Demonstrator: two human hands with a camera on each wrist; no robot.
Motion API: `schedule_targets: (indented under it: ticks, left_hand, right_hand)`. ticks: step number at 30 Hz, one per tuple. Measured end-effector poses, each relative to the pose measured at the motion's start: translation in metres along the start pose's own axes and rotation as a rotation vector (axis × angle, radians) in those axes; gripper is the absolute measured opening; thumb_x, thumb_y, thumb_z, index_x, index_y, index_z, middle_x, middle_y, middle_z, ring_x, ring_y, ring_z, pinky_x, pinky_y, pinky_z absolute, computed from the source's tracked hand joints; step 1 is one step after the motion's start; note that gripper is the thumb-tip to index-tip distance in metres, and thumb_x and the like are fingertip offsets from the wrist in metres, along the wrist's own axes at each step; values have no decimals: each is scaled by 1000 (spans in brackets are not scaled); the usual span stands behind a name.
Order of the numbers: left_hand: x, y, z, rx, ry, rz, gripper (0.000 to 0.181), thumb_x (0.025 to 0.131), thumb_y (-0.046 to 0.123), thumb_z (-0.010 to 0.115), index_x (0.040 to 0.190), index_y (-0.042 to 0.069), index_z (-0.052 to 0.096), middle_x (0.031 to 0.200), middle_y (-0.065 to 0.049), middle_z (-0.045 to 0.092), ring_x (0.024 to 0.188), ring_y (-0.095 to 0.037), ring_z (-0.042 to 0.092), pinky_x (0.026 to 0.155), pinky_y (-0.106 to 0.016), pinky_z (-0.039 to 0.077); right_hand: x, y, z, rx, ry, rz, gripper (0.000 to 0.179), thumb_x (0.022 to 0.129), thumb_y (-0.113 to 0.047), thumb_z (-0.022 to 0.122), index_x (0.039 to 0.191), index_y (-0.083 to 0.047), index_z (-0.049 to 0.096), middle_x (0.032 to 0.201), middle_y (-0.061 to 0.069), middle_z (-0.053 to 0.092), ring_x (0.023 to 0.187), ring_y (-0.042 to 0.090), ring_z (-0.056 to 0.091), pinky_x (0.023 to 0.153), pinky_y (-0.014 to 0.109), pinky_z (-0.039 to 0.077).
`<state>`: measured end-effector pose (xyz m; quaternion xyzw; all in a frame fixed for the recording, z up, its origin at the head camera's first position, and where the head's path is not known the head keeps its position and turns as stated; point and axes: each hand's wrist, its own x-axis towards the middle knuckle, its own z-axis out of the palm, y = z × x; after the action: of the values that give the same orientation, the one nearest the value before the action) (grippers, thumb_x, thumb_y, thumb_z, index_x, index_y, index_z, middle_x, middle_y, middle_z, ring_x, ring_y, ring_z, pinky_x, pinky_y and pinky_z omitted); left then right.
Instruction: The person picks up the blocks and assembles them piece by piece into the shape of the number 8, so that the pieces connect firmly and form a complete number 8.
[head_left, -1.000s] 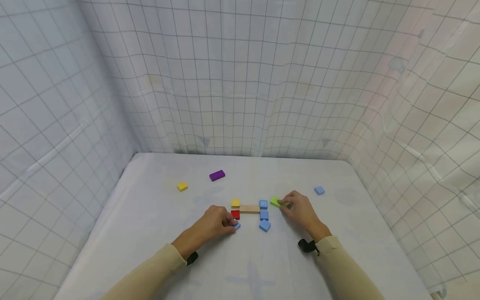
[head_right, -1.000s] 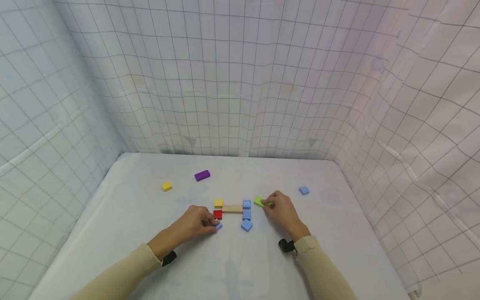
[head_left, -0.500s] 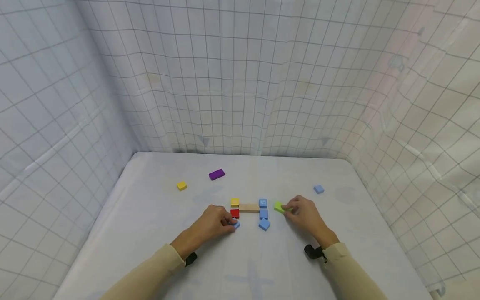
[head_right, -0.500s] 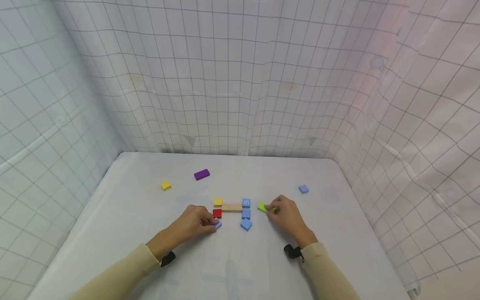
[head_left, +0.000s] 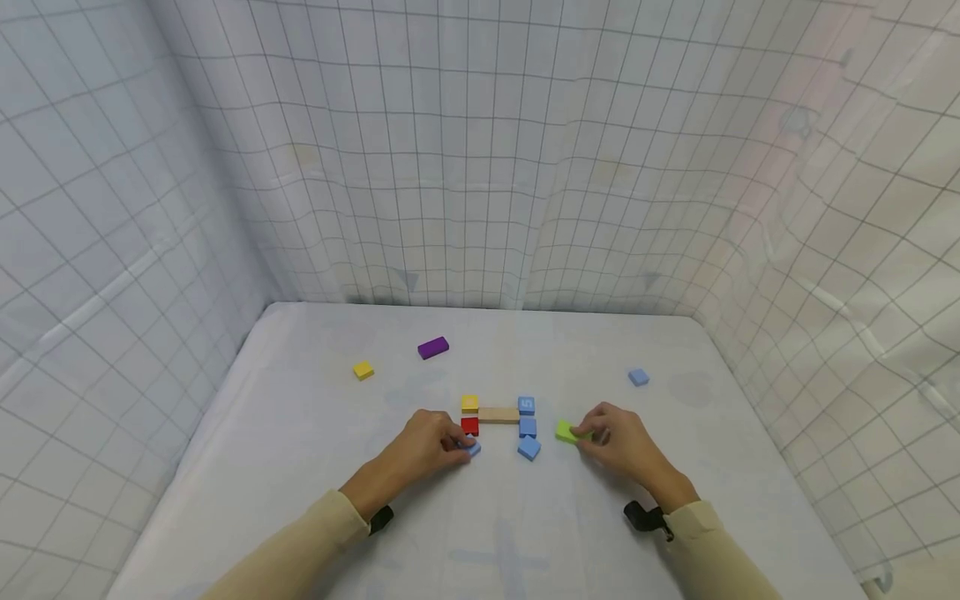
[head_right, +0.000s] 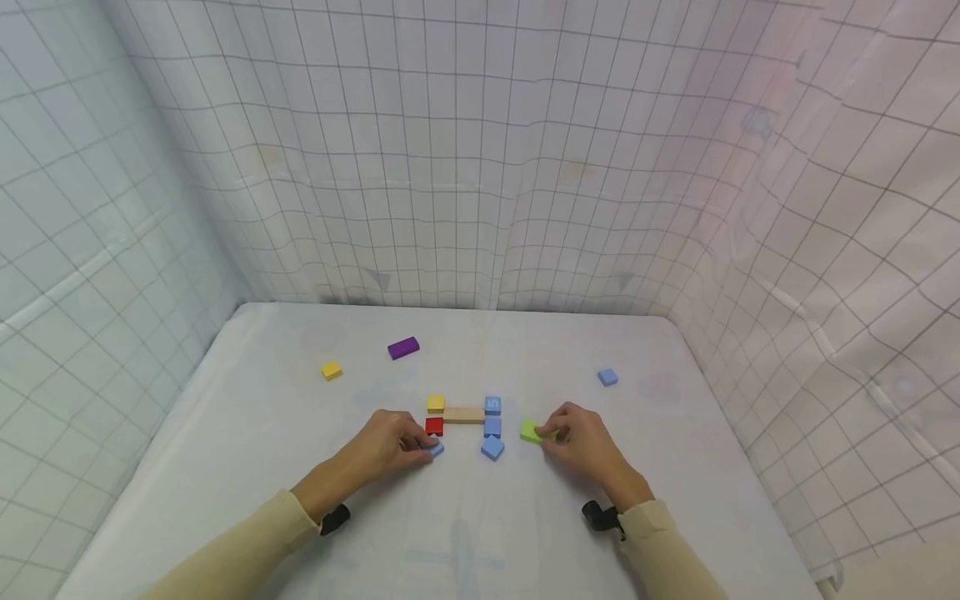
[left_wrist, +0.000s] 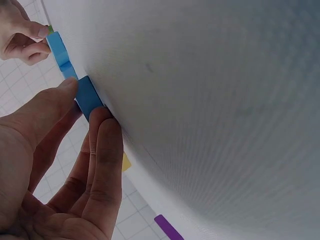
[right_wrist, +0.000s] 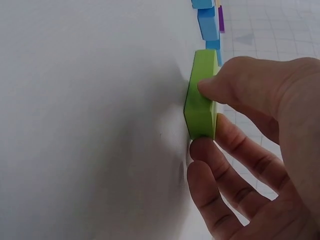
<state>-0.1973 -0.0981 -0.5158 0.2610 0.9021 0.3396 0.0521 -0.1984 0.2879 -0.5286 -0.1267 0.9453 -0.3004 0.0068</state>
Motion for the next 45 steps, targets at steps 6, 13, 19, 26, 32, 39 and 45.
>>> schedule_targets:
  ticks: [6,13,19,26,32,39,45]
  left_hand:
    - [0,-1,0,13,8,18,18,93,8,98,111,6,94,97,-6,85,76,1,65,68,-17,55]
    - [0,-1,1,13,1,-5,18,94,9,98,112,8,94,98,-4,85,77,0,66,70,-17,57]
    - [0,0,1,10,-7,-32,18,95,9,98,113,9,94,100,-3,85,78,-2,65,70,-17,57]
    - [0,1,0,12,-7,-19,19,94,9,98,112,8,94,98,-4,84,78,-3,64,69,-17,55]
    - [0,1,0,9,-14,-16,20,94,10,99,113,8,94,98,-4,84,79,-4,64,69,-17,55]
    - [1,2,0,13,-17,-14,19,95,10,98,113,8,94,98,-3,84,78,-2,63,69,-17,55]
    - [1,3,0,20,-15,-23,18,94,9,98,112,8,94,97,-2,83,77,-3,63,69,-17,55]
  right_hand:
    - [-7,0,-4,8,-40,-52,20,94,-4,95,104,-21,92,115,-3,78,93,8,66,80,23,60]
    - [-14,6,-2,58,-88,-169,22,92,-4,96,103,-22,92,113,-6,78,95,5,67,81,24,61]
    - [-18,2,0,93,-143,-211,22,93,-6,96,103,-25,92,112,-10,78,97,3,67,83,23,60]
    - [-21,-4,4,114,-187,-289,22,94,-7,96,107,-25,94,111,-13,77,100,3,67,85,24,59]
    - [-22,-14,9,125,-235,-329,22,96,-10,96,111,-26,94,114,-14,76,105,1,68,93,26,61]
    - [-21,-25,16,94,-228,-437,20,96,-10,96,111,-23,93,115,-11,77,111,4,71,100,31,64]
    - [-21,-32,21,6,-204,-468,20,96,-14,97,111,-27,94,116,-15,76,114,6,68,104,37,63]
